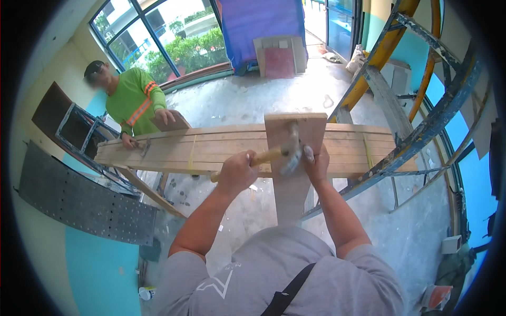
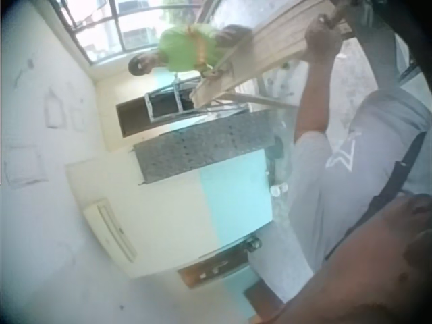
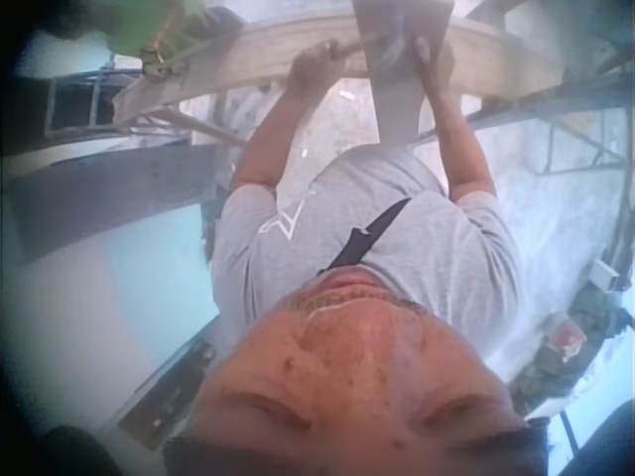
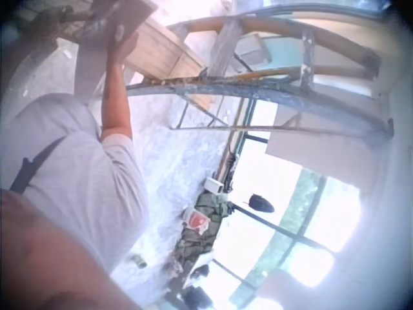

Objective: The person carries a wooden board into the room and hammers nails into the wood pieces using a hammer.

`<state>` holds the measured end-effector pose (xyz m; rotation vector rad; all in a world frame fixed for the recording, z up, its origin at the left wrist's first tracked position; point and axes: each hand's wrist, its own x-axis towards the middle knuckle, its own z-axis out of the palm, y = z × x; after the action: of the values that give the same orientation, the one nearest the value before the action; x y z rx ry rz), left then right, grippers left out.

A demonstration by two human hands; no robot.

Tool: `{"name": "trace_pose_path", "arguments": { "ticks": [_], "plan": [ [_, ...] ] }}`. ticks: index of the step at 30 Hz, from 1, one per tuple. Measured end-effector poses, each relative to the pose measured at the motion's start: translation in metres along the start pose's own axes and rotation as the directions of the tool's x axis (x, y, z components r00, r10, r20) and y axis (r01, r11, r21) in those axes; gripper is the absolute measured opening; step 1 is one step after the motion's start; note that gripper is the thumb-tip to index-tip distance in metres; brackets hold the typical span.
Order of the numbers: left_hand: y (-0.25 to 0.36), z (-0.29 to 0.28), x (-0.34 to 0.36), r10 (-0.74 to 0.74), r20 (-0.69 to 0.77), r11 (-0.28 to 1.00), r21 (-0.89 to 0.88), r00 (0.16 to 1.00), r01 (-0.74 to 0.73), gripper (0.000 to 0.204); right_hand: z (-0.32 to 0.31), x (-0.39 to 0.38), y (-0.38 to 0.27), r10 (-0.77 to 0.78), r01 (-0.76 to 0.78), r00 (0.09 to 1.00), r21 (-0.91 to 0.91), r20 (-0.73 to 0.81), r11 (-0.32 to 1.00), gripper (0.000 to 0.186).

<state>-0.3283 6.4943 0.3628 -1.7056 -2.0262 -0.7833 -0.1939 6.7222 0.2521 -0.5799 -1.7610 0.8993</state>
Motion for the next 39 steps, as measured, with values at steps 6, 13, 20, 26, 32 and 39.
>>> {"name": "trace_pose_path", "arguments": {
  "ticks": [6,13,20,26,32,39],
  "plan": [
    [0.026,-0.032,-0.015,0.277,-0.007,0.937,-0.219,0.961,-0.272,0.015,-0.005,0.0,0.002,0.018,-0.017,0.997,0.021,-0.072,1.0,0.047],
    [-0.009,-0.007,0.019,0.084,0.033,0.994,-0.073,0.996,-0.082,0.017,0.012,-0.009,0.014,0.0,0.001,0.999,0.016,-0.045,1.0,0.039],
    [0.033,-0.048,-0.003,0.399,-0.137,0.873,-0.246,0.907,-0.421,0.01,0.01,-0.003,-0.004,-0.06,0.057,0.998,-0.071,-0.036,0.996,0.033],
    [-0.011,-0.017,0.015,0.007,-0.113,0.988,-0.151,0.994,-0.024,0.013,0.015,0.001,0.001,-0.019,0.02,0.999,0.041,-0.045,0.999,0.037],
    [-0.013,-0.031,0.004,0.395,-0.041,0.904,-0.157,0.918,-0.396,0.016,0.012,0.002,-0.006,-0.027,0.027,0.999,-0.028,-0.026,0.999,0.041],
    [0.008,-0.041,0.01,0.312,-0.103,0.93,-0.172,0.945,-0.326,0.008,-0.004,0.003,0.002,0.017,-0.017,1.0,-0.016,-0.01,1.0,0.042]
  ]
}}
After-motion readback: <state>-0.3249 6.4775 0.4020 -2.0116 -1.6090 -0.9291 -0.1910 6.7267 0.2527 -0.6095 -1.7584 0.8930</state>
